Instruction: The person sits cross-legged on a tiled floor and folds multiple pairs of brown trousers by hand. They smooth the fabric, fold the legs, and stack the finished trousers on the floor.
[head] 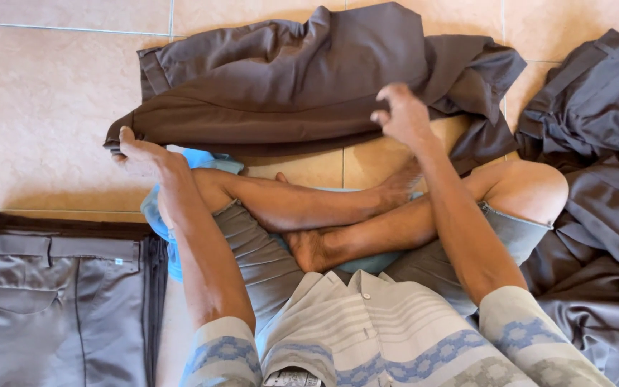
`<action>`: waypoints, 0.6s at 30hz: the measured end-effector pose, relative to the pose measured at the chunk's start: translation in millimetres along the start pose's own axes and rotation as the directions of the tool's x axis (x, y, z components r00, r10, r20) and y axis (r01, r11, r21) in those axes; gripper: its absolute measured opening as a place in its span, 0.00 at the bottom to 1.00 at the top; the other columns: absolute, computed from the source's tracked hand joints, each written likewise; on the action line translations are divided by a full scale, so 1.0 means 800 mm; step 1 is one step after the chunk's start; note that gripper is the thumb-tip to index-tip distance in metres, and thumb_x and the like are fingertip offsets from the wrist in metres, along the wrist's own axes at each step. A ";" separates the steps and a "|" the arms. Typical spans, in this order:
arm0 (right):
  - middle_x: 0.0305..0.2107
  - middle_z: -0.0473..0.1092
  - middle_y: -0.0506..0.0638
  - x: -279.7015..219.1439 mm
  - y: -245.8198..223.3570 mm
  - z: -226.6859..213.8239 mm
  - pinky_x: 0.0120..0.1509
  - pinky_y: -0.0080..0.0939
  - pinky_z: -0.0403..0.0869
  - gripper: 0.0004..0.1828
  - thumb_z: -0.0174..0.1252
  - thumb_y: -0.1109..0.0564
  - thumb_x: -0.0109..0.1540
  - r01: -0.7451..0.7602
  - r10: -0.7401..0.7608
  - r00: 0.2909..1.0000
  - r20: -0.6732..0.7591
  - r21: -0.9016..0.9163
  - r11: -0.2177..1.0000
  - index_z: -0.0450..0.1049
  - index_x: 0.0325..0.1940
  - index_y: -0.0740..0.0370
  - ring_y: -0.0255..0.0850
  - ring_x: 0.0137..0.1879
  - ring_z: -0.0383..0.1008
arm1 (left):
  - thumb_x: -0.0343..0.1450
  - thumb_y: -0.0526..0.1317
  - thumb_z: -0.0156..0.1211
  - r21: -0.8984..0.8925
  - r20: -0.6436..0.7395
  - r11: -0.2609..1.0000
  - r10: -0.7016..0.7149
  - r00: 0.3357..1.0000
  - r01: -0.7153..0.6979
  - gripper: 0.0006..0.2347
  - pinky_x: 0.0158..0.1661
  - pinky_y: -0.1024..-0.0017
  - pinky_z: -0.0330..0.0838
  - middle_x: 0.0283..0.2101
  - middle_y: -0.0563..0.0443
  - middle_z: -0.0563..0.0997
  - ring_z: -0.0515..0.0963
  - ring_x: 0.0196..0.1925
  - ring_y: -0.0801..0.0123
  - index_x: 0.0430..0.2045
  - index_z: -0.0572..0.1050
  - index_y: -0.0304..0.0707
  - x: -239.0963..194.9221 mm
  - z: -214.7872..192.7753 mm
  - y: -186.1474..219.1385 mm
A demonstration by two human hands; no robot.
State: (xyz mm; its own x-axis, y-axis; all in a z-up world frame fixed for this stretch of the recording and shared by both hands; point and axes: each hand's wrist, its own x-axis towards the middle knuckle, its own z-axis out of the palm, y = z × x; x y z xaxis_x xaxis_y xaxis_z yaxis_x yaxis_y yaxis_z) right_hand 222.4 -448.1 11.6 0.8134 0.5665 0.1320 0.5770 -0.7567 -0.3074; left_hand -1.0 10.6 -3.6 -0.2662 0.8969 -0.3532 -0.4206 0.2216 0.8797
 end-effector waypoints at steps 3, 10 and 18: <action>0.53 0.70 0.52 -0.005 -0.011 0.043 0.57 0.60 0.76 0.25 0.68 0.48 0.57 0.034 -0.005 0.972 0.236 -0.120 0.992 0.70 0.56 0.46 0.60 0.53 0.78 | 0.58 0.41 0.70 0.005 -0.035 1.000 -0.026 0.999 0.026 0.21 0.32 0.56 0.75 0.36 0.38 0.75 0.75 0.39 0.54 0.42 0.75 0.32 -0.029 0.007 0.021; 0.29 0.74 0.51 -0.004 0.014 0.066 0.47 0.45 0.78 0.13 0.61 0.64 0.61 0.196 -0.182 0.965 -0.186 0.060 0.979 0.76 0.48 0.51 0.51 0.40 0.80 | 0.59 0.42 0.71 0.004 -0.001 0.998 -0.068 0.998 0.068 0.23 0.33 0.50 0.76 0.37 0.34 0.75 0.75 0.40 0.48 0.44 0.74 0.31 0.002 0.006 -0.012; 0.45 0.71 0.60 0.010 0.006 0.051 0.52 0.57 0.78 0.26 0.67 0.69 0.59 -0.046 0.120 0.979 -0.165 0.395 0.917 0.61 0.55 0.59 0.63 0.50 0.77 | 0.58 0.44 0.76 0.026 0.136 0.981 -0.196 0.971 0.194 0.22 0.33 0.60 0.83 0.37 0.41 0.74 0.77 0.34 0.52 0.42 0.72 0.40 -0.036 0.015 0.029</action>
State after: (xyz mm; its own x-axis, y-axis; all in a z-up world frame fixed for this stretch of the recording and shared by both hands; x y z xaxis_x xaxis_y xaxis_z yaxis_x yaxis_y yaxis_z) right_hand 228.5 -434.2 -27.2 0.8780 0.4097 0.2475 0.4622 -0.5916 -0.6606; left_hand 7.5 -5.1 30.6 -0.0585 0.8796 -0.4721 -0.4417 0.4013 0.8024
